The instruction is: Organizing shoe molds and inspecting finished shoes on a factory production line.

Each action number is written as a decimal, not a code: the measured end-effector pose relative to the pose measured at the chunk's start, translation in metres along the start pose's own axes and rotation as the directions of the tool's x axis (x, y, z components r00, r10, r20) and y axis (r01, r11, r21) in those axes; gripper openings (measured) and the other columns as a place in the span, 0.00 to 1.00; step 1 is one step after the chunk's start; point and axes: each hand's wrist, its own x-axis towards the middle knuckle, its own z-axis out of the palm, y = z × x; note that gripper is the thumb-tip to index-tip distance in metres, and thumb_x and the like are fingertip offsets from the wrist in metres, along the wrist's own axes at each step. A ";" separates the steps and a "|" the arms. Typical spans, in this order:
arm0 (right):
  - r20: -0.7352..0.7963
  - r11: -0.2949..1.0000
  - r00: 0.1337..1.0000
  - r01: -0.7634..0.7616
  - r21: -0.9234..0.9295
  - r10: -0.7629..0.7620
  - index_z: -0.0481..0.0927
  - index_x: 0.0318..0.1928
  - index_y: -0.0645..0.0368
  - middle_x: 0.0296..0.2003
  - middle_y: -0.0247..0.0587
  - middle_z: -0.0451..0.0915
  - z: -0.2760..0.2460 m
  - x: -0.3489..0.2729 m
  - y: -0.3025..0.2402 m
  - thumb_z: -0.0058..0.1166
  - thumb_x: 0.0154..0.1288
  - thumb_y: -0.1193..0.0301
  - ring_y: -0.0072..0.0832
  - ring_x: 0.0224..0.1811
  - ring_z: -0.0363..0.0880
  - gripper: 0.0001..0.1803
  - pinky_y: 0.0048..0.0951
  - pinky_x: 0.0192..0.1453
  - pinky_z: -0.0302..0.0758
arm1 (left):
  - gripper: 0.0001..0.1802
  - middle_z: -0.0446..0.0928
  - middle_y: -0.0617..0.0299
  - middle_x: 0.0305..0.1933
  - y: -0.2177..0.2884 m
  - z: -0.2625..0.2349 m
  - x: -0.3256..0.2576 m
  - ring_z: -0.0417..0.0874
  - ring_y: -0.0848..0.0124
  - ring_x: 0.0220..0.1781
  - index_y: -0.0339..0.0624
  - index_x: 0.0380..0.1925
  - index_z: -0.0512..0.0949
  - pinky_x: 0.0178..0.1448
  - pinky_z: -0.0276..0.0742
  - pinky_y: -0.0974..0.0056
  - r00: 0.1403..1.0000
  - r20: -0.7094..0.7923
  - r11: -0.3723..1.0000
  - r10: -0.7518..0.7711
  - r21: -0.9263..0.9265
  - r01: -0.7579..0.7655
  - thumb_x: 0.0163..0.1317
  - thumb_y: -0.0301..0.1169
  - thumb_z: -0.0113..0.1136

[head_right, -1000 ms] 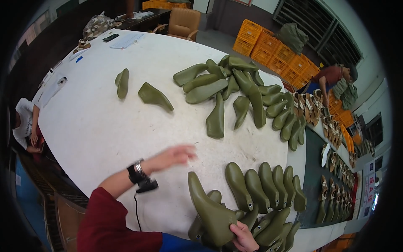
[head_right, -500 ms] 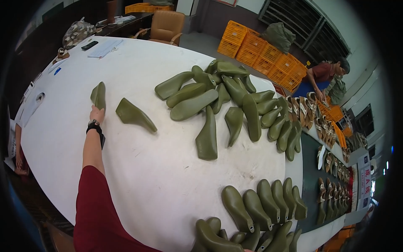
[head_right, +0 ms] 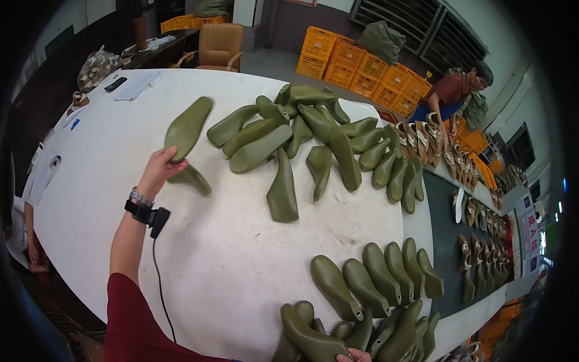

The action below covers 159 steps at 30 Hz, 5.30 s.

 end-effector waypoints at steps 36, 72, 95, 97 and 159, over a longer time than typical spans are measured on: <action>0.120 0.965 0.993 -0.037 0.259 0.006 0.78 0.47 0.68 0.38 0.36 0.82 -0.041 0.005 0.017 0.58 0.61 0.72 0.17 0.38 0.78 0.16 0.20 0.45 0.75 | 0.20 0.76 0.56 0.50 -0.002 0.164 0.069 0.79 0.67 0.49 0.35 0.54 0.68 0.53 0.77 0.61 0.978 0.175 0.981 -0.113 -0.133 0.137 0.64 0.33 0.54; -0.691 0.182 0.695 0.719 0.671 -0.199 0.68 0.58 0.63 0.53 0.44 0.74 -0.291 -0.231 0.245 0.51 0.65 0.64 0.33 0.55 0.73 0.24 0.35 0.59 0.69 | 0.30 0.70 0.44 0.54 -0.067 0.365 -0.492 0.68 0.48 0.59 0.37 0.54 0.69 0.62 0.64 0.53 0.346 0.934 0.255 -0.090 0.358 -0.898 0.51 0.36 0.63; -0.676 0.700 0.498 -0.175 -0.692 -0.543 0.50 0.66 0.56 0.41 0.62 0.78 -0.573 -0.055 0.273 0.50 0.62 0.62 0.57 0.43 0.76 0.36 0.49 0.47 0.72 | 0.27 0.71 0.47 0.53 -0.131 0.460 -0.626 0.71 0.50 0.56 0.37 0.50 0.71 0.59 0.69 0.55 0.665 0.747 0.239 0.014 0.643 -0.727 0.48 0.31 0.65; -0.651 0.750 0.607 -0.133 -0.649 -0.456 0.48 0.67 0.53 0.42 0.63 0.77 -0.578 -0.058 0.263 0.47 0.62 0.62 0.57 0.44 0.76 0.36 0.51 0.48 0.71 | 0.25 0.71 0.46 0.54 -0.138 0.478 -0.621 0.71 0.50 0.56 0.35 0.49 0.72 0.60 0.68 0.54 0.596 0.801 0.382 0.063 0.532 -0.756 0.48 0.28 0.64; -0.167 0.507 0.848 0.133 -0.851 -0.503 0.54 0.65 0.51 0.23 0.50 0.79 -0.739 -0.045 0.174 0.47 0.57 0.61 0.47 0.25 0.79 0.36 0.46 0.31 0.74 | 0.25 0.67 0.63 0.62 -0.214 0.612 -0.649 0.49 0.53 0.72 0.47 0.50 0.73 0.67 0.44 0.36 0.957 0.283 -0.357 -0.068 0.889 -0.288 0.48 0.36 0.53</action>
